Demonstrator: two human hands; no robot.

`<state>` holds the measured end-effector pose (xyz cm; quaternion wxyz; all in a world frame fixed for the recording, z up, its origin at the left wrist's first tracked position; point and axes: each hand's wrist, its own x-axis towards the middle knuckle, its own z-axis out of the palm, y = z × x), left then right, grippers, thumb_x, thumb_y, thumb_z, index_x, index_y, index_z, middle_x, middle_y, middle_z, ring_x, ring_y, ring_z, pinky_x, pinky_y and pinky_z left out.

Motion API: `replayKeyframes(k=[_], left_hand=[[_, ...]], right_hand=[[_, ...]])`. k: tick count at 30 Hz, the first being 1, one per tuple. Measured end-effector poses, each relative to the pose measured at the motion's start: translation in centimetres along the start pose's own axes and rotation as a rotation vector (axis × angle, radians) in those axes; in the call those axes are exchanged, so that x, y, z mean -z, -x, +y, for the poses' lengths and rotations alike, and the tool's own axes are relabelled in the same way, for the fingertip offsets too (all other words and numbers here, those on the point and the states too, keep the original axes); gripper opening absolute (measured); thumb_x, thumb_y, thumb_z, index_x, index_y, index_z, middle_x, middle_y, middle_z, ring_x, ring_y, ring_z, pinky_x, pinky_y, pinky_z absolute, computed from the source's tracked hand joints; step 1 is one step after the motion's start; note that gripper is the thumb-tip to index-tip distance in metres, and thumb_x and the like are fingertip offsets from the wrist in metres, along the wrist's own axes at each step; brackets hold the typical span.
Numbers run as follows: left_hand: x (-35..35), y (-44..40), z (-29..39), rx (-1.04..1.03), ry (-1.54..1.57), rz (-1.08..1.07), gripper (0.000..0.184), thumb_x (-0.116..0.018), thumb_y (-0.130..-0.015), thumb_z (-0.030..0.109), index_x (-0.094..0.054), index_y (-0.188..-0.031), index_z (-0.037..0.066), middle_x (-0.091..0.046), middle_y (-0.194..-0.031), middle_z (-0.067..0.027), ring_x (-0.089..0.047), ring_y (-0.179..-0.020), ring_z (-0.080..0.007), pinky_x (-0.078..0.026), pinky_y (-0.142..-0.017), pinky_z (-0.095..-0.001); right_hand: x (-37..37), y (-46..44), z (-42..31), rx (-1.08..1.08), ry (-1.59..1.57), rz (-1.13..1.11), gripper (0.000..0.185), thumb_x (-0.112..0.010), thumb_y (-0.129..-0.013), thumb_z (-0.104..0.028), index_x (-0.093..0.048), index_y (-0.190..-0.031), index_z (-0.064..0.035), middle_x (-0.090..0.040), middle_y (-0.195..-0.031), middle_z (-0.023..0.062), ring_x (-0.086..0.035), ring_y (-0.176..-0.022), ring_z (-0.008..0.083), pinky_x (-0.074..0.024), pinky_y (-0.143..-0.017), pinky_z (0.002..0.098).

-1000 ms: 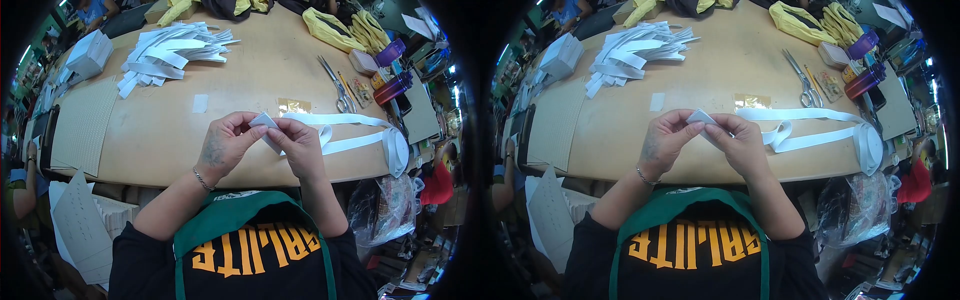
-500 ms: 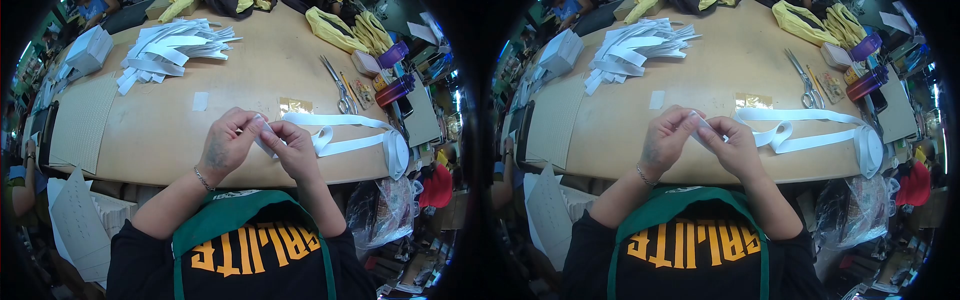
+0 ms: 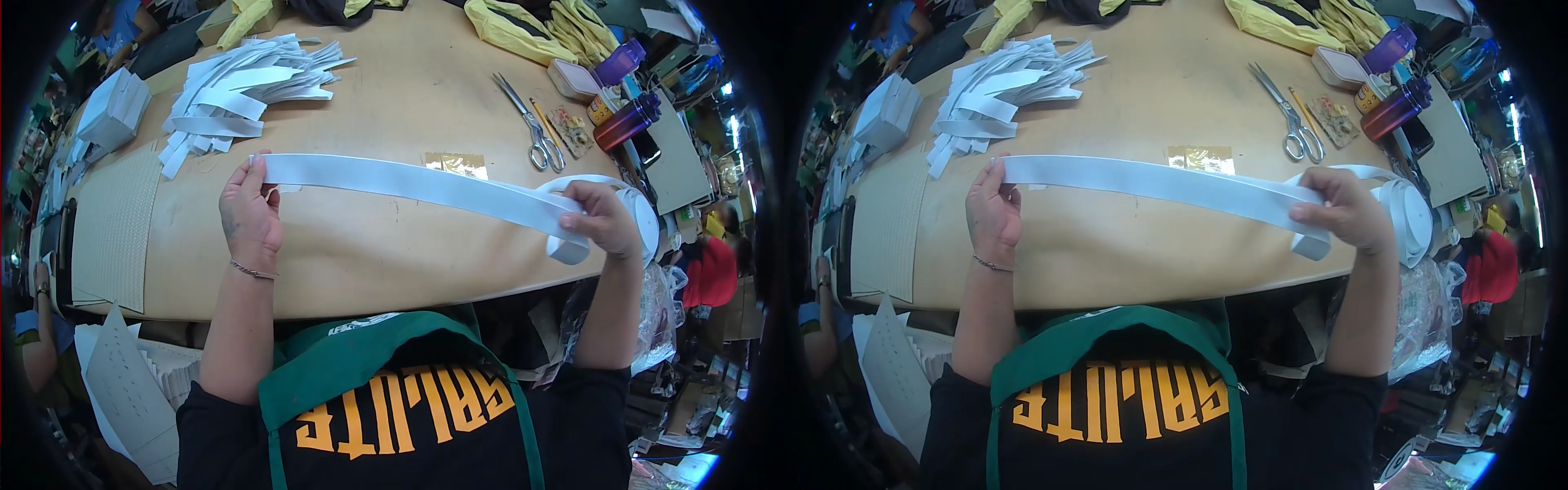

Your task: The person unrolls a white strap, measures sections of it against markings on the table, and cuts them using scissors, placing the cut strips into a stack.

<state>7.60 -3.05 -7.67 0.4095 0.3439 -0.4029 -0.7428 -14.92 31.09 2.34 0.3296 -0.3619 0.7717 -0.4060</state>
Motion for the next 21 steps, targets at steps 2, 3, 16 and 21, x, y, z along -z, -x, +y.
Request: replayKeyframes(k=[2, 3, 16, 21], left_hand=[[0.4, -0.4, -0.2, -0.003, 0.009, 0.005, 0.014, -0.061, -0.085, 0.018, -0.064, -0.094, 0.007, -0.059, -0.075, 0.0048, -0.048, -0.060, -0.0021, -0.033, -0.051, -0.0159], [0.8, -0.9, 0.0, -0.002, 0.019, 0.017, 0.014, -0.060, -0.086, 0.017, -0.064, -0.093, 0.006, -0.059, -0.074, 0.0045, -0.048, -0.060, -0.0022, -0.033, -0.051, -0.0157], [-8.5, 7.8, 13.8, -1.144, -0.829, -0.754, 0.016, -0.053, -0.090, 0.009, -0.061, -0.093, -0.004, -0.056, -0.087, -0.0037, -0.049, -0.077, -0.0083, -0.038, -0.071, -0.0192], [-9.5, 5.8, 17.3, -0.893, -0.580, -0.857, 0.019, -0.053, -0.091, 0.013, -0.061, -0.095, -0.003, -0.055, -0.088, -0.0026, -0.051, -0.079, -0.0075, -0.040, -0.072, -0.0192]], right_hand=[[1.7, 1.0, 0.0, 0.000, -0.024, 0.040, 0.023, -0.074, -0.073, -0.019, -0.059, -0.076, -0.0026, -0.055, -0.067, -0.0030, -0.048, -0.062, 0.0034, -0.0376, -0.056, 0.0197], [2.7, 1.5, 0.1, 0.012, 0.007, 0.060, 0.022, -0.074, -0.072, -0.018, -0.058, -0.076, -0.0027, -0.054, -0.067, -0.0034, -0.047, -0.061, 0.0029, -0.0366, -0.055, 0.0192], [-10.7, -6.8, -11.5, 0.974, 0.342, 0.303, 0.083, -0.078, -0.063, -0.036, -0.041, -0.130, -0.0025, -0.051, -0.122, 0.0186, -0.049, -0.114, 0.0309, -0.0385, -0.093, 0.0382], [-11.1, -9.9, -17.3, 0.774, -0.315, -0.322, 0.026, -0.065, -0.080, -0.019, -0.062, -0.097, -0.0001, -0.065, -0.077, 0.0067, -0.061, -0.071, 0.0109, -0.0456, -0.066, 0.0241]])
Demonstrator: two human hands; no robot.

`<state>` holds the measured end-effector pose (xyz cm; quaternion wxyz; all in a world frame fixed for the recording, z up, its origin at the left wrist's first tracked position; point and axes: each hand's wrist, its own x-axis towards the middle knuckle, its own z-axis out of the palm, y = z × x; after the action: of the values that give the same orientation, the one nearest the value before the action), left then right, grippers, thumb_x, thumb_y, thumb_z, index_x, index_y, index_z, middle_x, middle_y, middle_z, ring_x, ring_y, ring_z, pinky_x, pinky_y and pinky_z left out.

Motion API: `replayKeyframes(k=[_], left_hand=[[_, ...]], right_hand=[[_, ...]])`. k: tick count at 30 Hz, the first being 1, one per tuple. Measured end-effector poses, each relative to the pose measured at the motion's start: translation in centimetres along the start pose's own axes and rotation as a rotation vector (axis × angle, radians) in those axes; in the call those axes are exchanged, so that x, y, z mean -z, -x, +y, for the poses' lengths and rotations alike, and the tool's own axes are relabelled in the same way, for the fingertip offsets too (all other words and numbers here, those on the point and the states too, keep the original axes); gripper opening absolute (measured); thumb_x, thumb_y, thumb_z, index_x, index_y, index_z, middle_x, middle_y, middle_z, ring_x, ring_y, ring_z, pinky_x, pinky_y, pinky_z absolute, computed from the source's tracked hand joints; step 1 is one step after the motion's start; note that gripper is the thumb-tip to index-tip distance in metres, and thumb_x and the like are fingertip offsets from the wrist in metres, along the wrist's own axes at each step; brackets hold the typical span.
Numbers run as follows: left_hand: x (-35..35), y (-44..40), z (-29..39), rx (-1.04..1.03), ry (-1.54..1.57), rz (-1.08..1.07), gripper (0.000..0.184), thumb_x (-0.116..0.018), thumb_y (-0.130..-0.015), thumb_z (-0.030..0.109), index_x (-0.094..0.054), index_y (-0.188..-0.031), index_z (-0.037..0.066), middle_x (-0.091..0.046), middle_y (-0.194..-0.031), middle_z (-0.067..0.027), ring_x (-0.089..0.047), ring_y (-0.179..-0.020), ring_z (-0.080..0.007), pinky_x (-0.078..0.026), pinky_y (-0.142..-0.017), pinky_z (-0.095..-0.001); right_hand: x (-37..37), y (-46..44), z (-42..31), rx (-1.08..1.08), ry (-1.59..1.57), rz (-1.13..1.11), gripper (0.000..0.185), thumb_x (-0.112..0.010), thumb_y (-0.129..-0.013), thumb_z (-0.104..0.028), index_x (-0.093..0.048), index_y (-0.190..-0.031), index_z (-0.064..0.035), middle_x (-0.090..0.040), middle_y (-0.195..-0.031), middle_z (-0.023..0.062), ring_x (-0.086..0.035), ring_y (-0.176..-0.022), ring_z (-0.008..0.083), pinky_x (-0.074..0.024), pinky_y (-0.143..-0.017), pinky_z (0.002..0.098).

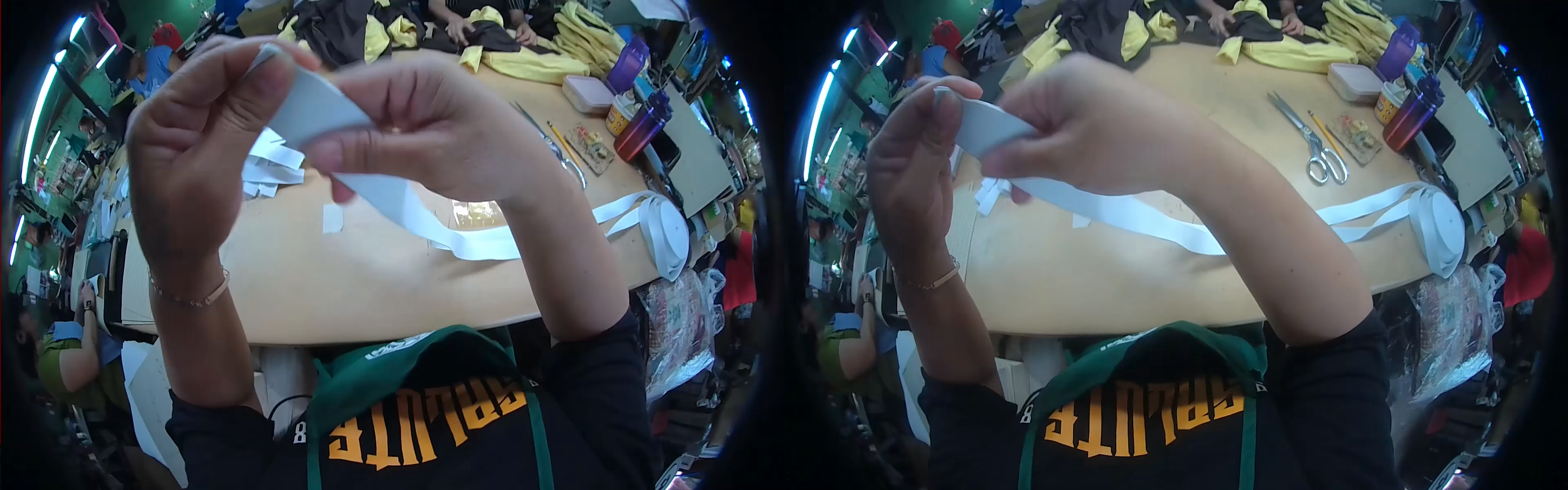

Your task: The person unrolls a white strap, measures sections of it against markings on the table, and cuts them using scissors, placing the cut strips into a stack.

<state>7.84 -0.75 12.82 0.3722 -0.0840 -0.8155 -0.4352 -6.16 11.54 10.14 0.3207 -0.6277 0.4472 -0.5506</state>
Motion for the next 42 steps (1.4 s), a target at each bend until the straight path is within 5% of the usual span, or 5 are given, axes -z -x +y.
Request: replayKeyframes(k=[8, 27, 35, 37, 42], left_hand=[[2.8, 0.8, -6.1, 0.382, 0.176, 0.371, 0.020, -0.062, -0.085, 0.022, -0.066, -0.096, 0.006, -0.064, -0.082, 0.0009, -0.056, -0.071, -0.0038, -0.042, -0.064, -0.0154], [0.9, 12.9, -20.0, 0.983, 0.457, 0.746, 0.016, -0.060, -0.086, 0.019, -0.061, -0.100, 0.012, -0.058, -0.080, 0.0063, -0.049, -0.070, -0.0034, -0.035, -0.061, -0.0184], [-4.6, 16.9, -19.8, 1.078, 0.436, 0.726, 0.015, -0.057, -0.088, 0.017, -0.061, -0.100, 0.008, -0.062, -0.084, 0.0017, -0.050, -0.063, -0.0038, -0.036, -0.056, -0.0161], [-6.6, 17.4, -18.5, 1.065, 0.403, 0.701, 0.014, -0.057, -0.088, 0.016, -0.062, -0.097, 0.006, -0.061, -0.083, 0.0018, -0.049, -0.062, -0.0033, -0.035, -0.055, -0.0155], [-9.2, 17.3, -16.3, 0.993, 0.343, 0.671, 0.014, -0.058, -0.088, 0.015, -0.065, -0.094, 0.004, -0.061, -0.080, 0.0034, -0.046, -0.063, -0.0018, -0.035, -0.056, -0.0152]], right_hand=[[0.6, 4.7, 2.8, -0.404, -0.346, -0.110, 0.030, -0.063, -0.080, -0.005, -0.052, -0.107, 0.0048, -0.062, -0.077, 0.0081, -0.063, -0.067, 0.0151, -0.0510, -0.064, 0.0250], [19.5, 30.3, -4.7, -1.211, 0.282, 0.241, 0.016, -0.065, -0.079, -0.014, -0.058, -0.075, 0.0003, -0.058, -0.067, 0.0015, -0.056, -0.060, 0.0094, -0.0438, -0.058, 0.0230], [23.8, 31.4, -0.7, -1.468, 1.140, 0.295, 0.034, -0.073, -0.071, -0.033, -0.064, -0.069, -0.0006, -0.056, -0.057, 0.0067, -0.054, -0.053, 0.0150, -0.0435, -0.050, 0.0297], [24.0, 32.1, 2.6, -1.564, 1.341, 0.179, 0.038, -0.074, -0.066, -0.039, -0.067, -0.077, -0.0028, -0.064, -0.075, 0.0127, -0.062, -0.072, 0.0255, -0.0460, -0.068, 0.0400], [23.5, 30.9, 7.2, -1.694, 1.557, 0.249, 0.043, -0.074, -0.066, -0.037, -0.065, -0.098, -0.0086, -0.062, -0.106, 0.0131, -0.056, -0.102, 0.0283, -0.0367, -0.088, 0.0551]])
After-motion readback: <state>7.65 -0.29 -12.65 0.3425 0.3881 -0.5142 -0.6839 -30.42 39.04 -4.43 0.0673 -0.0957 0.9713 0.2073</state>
